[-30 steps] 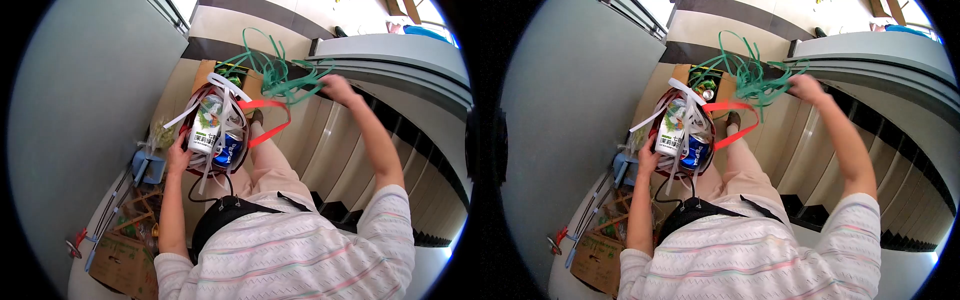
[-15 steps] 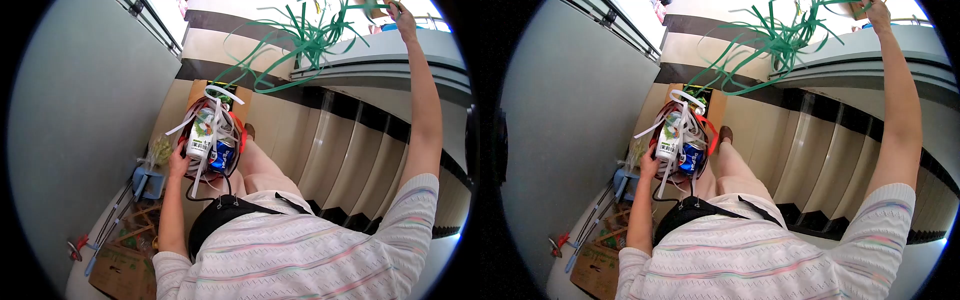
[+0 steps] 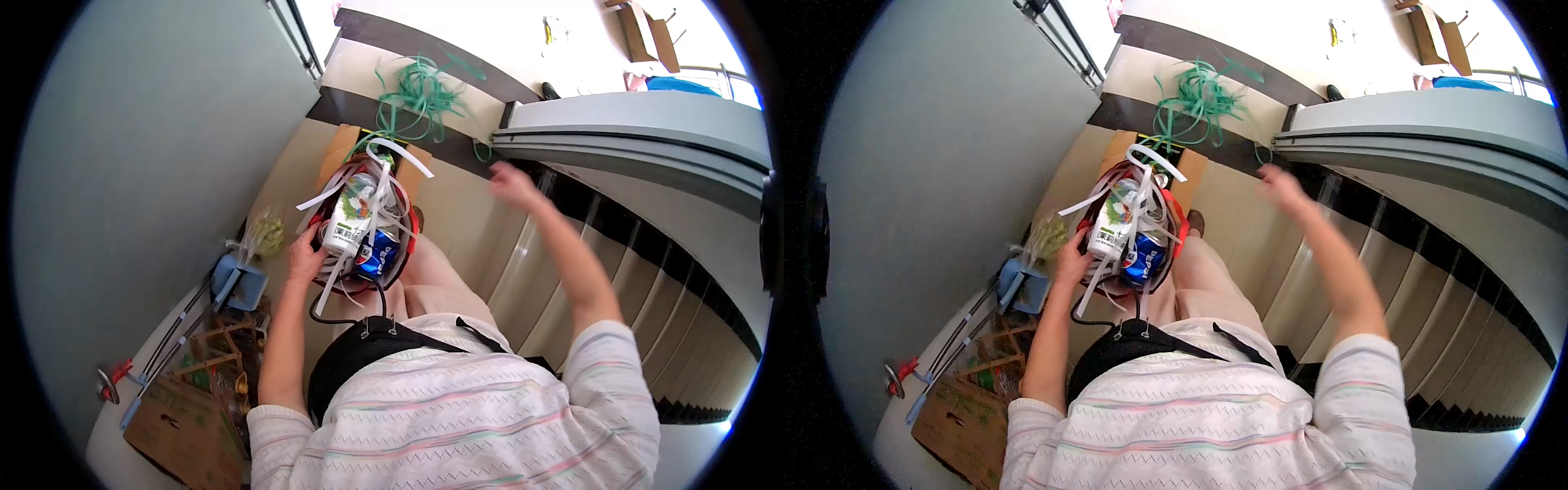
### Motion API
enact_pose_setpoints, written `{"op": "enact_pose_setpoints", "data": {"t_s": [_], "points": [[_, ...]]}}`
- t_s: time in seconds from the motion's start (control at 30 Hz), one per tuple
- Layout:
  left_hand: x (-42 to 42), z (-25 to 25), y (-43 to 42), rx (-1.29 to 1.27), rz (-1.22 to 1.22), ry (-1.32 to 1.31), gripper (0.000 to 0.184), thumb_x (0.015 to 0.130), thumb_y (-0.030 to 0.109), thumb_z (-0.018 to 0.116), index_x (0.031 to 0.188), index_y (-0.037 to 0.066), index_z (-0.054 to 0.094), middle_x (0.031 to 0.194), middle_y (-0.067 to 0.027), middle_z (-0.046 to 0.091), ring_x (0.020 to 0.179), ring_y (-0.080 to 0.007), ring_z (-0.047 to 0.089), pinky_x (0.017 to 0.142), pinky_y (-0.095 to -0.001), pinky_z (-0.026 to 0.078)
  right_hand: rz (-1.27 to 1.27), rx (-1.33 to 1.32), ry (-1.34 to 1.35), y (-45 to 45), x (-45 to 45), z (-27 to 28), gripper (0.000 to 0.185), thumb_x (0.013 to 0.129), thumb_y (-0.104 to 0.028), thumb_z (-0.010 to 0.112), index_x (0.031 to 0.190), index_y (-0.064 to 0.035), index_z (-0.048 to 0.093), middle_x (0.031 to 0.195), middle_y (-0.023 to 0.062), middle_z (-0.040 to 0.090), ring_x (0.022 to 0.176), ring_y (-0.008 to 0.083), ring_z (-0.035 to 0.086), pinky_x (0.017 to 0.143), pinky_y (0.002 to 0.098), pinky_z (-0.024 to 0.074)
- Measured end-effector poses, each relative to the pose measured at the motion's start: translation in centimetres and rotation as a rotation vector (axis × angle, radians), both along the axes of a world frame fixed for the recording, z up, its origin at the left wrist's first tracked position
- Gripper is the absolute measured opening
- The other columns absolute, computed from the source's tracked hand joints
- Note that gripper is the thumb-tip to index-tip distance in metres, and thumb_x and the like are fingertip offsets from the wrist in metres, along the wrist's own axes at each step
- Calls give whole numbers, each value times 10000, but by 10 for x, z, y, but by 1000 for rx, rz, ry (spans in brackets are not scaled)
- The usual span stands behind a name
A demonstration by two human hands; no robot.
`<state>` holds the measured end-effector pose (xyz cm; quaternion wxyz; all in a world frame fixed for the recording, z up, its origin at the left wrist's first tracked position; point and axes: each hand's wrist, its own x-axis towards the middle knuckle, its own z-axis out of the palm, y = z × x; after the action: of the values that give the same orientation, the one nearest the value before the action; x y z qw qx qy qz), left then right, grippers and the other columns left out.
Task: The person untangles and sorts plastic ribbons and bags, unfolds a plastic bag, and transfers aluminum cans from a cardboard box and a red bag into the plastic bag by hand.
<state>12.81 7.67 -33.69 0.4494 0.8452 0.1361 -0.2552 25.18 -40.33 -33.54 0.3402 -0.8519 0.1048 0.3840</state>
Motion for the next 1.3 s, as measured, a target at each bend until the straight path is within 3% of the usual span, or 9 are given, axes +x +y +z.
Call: {"op": "enact_pose_setpoints", "data": {"t_s": [0.03, 0.07, 0.2, 0.3, 0.4, 0.43, 0.6, 0.87, 1.3], "points": [[4, 7, -1, 35, -17, 22, 564, 638, 146, 671, 1178, 94, 513, 1118, -146, 565, 1041, -298, 531, 891, -355, 406, 11, 105, 125, 25, -40, -44, 733, 678, -375, 713, 1253, -30, 418, 1110, 136, 551, 972, 244, 549, 781, 342, 475], [7, 11, -2, 61, -28, 30, 562, 639, 154, 673, 1175, 92, 516, 1117, -145, 566, 1038, -299, 532, 888, -355, 408, -8, 64, 284, 91, -44, 13, 826, 667, -441, 715, 1287, -24, 363, 1131, 155, 532, 992, 267, 538, 768, 344, 488], [10, 16, -3, 100, -67, 28, 556, 646, 197, 688, 1164, 85, 523, 1111, -149, 568, 1021, -303, 540, 870, -356, 416, -119, 409, 552, 188, -81, 39, 887, 628, -502, 724, 1296, -85, 318, 1176, 149, 475, 988, 277, 535, 621, 418, 539], [7, 11, -1, 89, -77, 13, 552, 651, 209, 692, 1162, 80, 526, 1105, -156, 568, 1016, -308, 540, 862, -360, 419, -246, 314, 580, 213, -87, 42, 675, 712, -371, 677, 1248, -99, 370, 1070, 150, 535, 901, 274, 579, 549, 388, 550], [12, 22, -2, 55, -90, -2, 543, 666, 234, 685, 1161, 74, 527, 1089, -162, 573, 1003, -317, 545, 850, -366, 424, -86, 219, 495, 205, -94, 9, 513, 771, -202, 569, 1232, -79, 381, 975, 160, 570, 783, 273, 613, 475, 358, 546], [13, 22, 0, 40, -100, -11, 537, 676, 249, 677, 1162, 75, 526, 1082, -162, 575, 997, -320, 547, 844, -367, 427, -97, 209, 477, 204, -95, 7, 435, 789, -99, 451, 1219, -69, 398, 932, 165, 577, 707, 267, 621, 452, 345, 543], [24, 32, 7, -30, -164, -87, 404, 768, 247, 561, 1134, 77, 546, 1016, -170, 593, 933, -331, 565, 799, -383, 442, -101, 120, 391, 205, -94, 19, 398, 776, -27, 381, 1159, -91, 469, 877, 124, 564, 706, 222, 590, 489, 326, 537], [48, 57, -12, -120, -298, -324, 349, 746, 18, 416, 1052, 47, 581, 914, -168, 600, 833, -344, 568, 725, -407, 452, -163, 114, 238, 160, -72, 68, 413, 768, -17, 368, 1150, -91, 505, 744, 77, 573, 606, 167, 571, 470, 281, 490], [111, 12, -247, -168, -251, -432, 304, 765, 3, 419, 1021, 16, 584, 896, -190, 594, 821, -353, 563, 711, -394, 450, -267, -45, 74, -60, 8, 50, 387, 738, 10, 379, 1078, -60, 551, 750, 114, 603, 573, 214, 598, 460, 342, 497]]}}
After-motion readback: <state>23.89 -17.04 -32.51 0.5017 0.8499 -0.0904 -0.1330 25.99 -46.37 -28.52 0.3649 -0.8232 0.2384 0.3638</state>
